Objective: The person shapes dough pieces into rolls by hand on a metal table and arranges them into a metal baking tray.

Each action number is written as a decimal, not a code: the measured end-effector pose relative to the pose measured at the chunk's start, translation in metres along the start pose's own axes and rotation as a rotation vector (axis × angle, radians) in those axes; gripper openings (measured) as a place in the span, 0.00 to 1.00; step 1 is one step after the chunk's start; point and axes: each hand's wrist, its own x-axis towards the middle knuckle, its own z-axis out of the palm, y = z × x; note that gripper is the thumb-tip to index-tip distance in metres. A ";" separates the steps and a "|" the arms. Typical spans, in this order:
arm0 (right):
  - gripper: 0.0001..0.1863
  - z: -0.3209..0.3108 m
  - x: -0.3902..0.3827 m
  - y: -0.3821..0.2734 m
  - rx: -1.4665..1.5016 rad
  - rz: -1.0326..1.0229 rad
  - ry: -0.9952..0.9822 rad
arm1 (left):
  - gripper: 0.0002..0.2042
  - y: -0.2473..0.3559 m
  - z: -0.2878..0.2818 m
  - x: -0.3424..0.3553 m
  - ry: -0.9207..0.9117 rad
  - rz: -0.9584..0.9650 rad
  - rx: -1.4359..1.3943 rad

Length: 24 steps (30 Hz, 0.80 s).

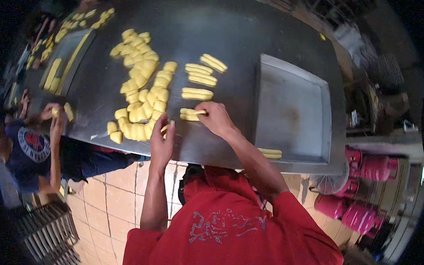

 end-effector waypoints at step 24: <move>0.14 -0.199 -0.192 0.165 0.180 0.342 -0.018 | 0.20 0.051 0.243 -0.057 -0.590 0.764 1.014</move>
